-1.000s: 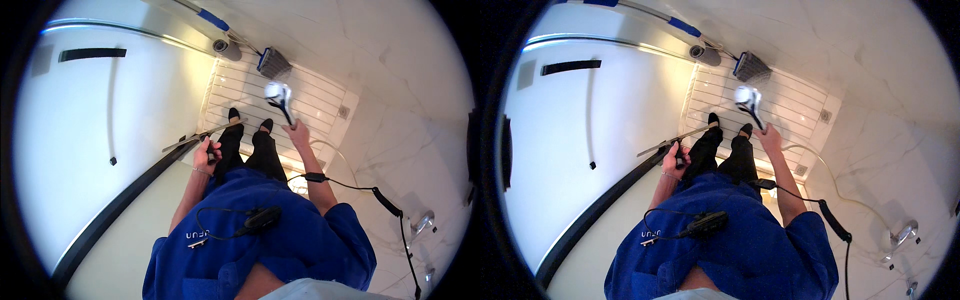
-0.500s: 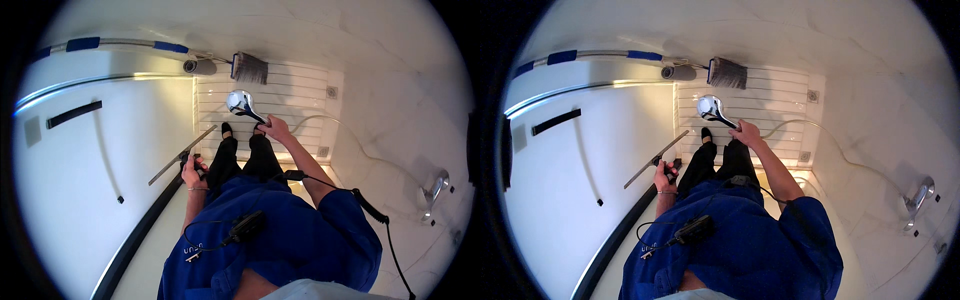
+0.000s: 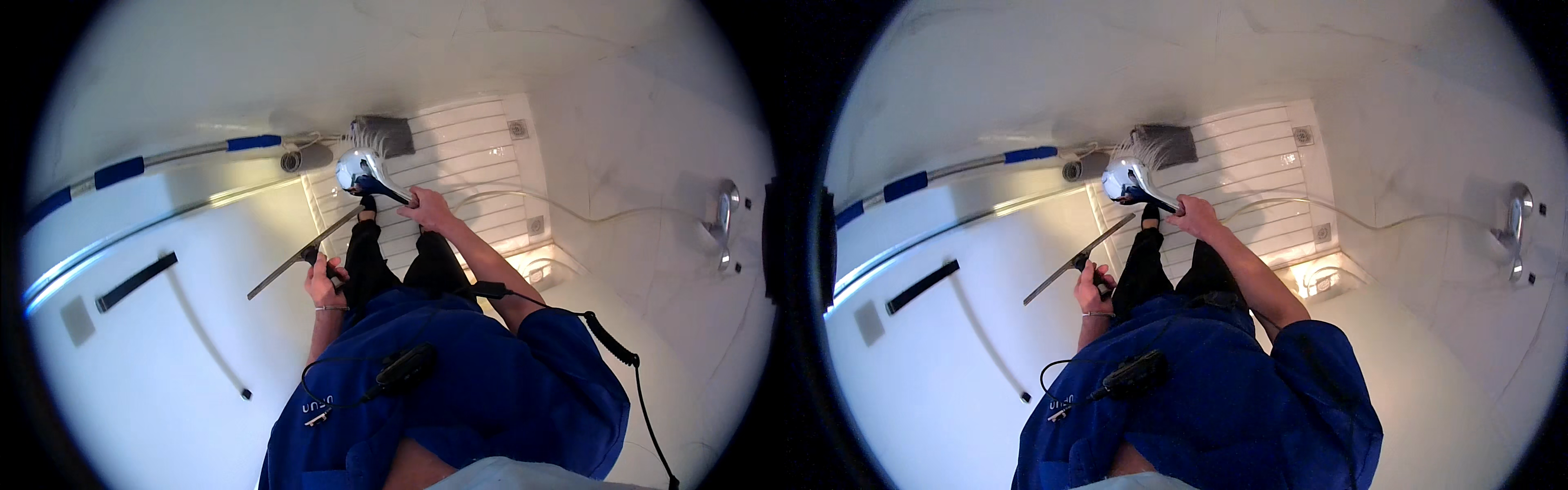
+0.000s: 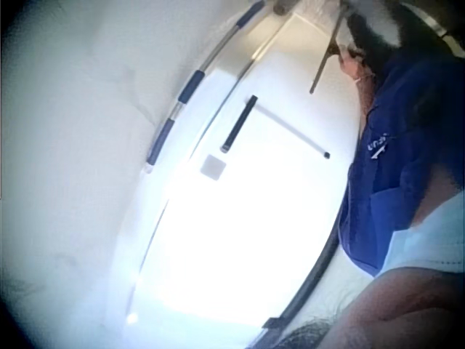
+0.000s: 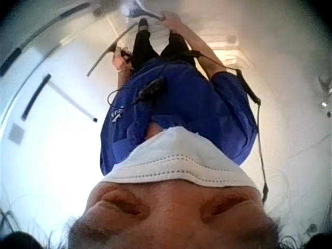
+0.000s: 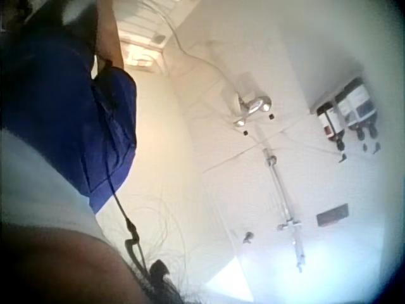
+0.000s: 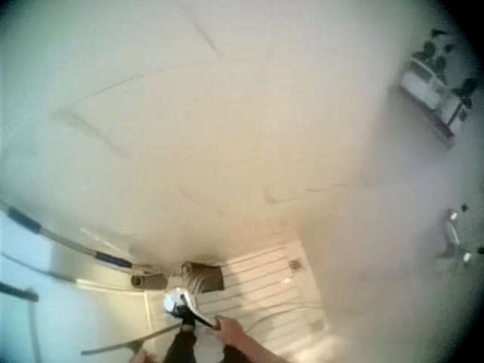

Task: The person cleans a shower stall using a squeegee to wipe the glass door and walls, followed by a mop to clean the floor. They then use a handheld shower head to rinse the surfaces and the shower head itself.

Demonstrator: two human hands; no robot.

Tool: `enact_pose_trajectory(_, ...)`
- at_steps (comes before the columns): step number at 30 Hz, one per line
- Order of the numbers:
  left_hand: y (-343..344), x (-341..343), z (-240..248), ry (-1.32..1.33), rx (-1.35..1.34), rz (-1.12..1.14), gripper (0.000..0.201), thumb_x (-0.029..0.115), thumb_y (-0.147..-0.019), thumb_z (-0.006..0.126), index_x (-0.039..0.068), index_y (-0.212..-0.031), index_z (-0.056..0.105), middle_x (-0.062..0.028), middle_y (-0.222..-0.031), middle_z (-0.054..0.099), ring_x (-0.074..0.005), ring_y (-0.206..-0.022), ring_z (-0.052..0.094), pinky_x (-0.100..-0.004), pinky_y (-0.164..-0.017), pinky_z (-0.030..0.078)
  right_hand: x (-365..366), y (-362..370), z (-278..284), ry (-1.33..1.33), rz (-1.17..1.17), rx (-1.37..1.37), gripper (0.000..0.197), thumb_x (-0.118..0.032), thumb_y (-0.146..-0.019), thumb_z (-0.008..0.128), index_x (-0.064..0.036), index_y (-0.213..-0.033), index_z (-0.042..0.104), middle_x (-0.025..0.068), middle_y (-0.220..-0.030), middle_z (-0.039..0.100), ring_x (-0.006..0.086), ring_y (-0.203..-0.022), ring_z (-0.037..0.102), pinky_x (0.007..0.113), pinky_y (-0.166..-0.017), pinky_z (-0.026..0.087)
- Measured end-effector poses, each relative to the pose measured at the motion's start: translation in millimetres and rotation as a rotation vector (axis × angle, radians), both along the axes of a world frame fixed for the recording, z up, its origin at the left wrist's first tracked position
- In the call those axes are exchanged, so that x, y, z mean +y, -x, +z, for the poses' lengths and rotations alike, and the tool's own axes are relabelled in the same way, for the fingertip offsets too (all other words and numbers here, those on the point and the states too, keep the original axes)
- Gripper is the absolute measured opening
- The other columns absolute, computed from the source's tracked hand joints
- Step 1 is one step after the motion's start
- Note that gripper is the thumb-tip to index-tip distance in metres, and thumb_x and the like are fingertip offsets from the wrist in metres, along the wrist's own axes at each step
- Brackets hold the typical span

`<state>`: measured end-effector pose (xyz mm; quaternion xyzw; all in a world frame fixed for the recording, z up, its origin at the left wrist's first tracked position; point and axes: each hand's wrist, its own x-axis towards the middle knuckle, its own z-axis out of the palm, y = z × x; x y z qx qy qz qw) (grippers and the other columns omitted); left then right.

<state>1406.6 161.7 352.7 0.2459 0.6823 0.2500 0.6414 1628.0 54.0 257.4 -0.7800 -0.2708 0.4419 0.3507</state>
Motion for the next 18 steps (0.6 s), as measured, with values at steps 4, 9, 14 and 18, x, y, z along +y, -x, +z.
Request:
enact_pose_trajectory(4, 3.8, 45.2, -3.1, 0.015, -0.062, -0.106, 0.023, 0.021, -0.080, 0.058, 0.001, -0.080, 0.048, -0.0124, -0.066, 0.058, -0.0187, -0.041, 0.050, -0.0300, -0.037, 0.042, 13.4, 12.7, 11.3, 0.021, -0.093, -0.060, 0.035, -0.032, -0.063, 0.068, -0.0030, -0.079, 0.056, 0.0105, -0.071, 0.061, 0.0266, -0.069, 0.059, 0.036, -0.063, 0.045)
enact_pose_trajectory(9, 7.3, 101.5, -9.7, 0.101, -0.192, -0.176, 0.022, 0.024, -0.081, 0.057, 0.003, -0.082, 0.048, -0.0123, -0.068, 0.057, -0.0186, -0.043, 0.050, -0.0294, -0.038, 0.041, 29.7, 29.4, 27.3, 0.166, -0.039, -0.163, 0.034, -0.032, -0.063, 0.067, -0.0034, -0.077, 0.056, 0.0102, -0.072, 0.061, 0.0268, -0.071, 0.059, 0.036, -0.064, 0.046)
enact_pose_trajectory(14, 6.7, 140.1, -20.6, 0.171, -0.226, -0.295, 0.022, 0.026, -0.081, 0.056, 0.005, -0.081, 0.049, -0.0117, -0.067, 0.057, -0.0186, -0.045, 0.050, -0.0295, -0.040, 0.041, 42.5, 53.2, 36.4, 0.164, -0.148, -0.172, 0.032, -0.029, -0.064, 0.066, -0.0029, -0.079, 0.055, 0.0094, -0.071, 0.062, 0.0263, -0.071, 0.060, 0.035, -0.064, 0.046)
enact_pose_trajectory(18, 3.0, 151.2, -24.0, 0.252, -0.206, -0.328, 0.021, 0.027, -0.081, 0.056, 0.007, -0.081, 0.049, -0.0103, -0.067, 0.057, -0.0186, -0.046, 0.051, -0.0298, -0.040, 0.041, 48.9, 69.5, 41.6, 0.130, -0.216, -0.166, 0.033, -0.030, -0.064, 0.066, -0.0022, -0.077, 0.053, 0.0099, -0.068, 0.060, 0.0269, -0.068, 0.059, 0.035, -0.062, 0.045)
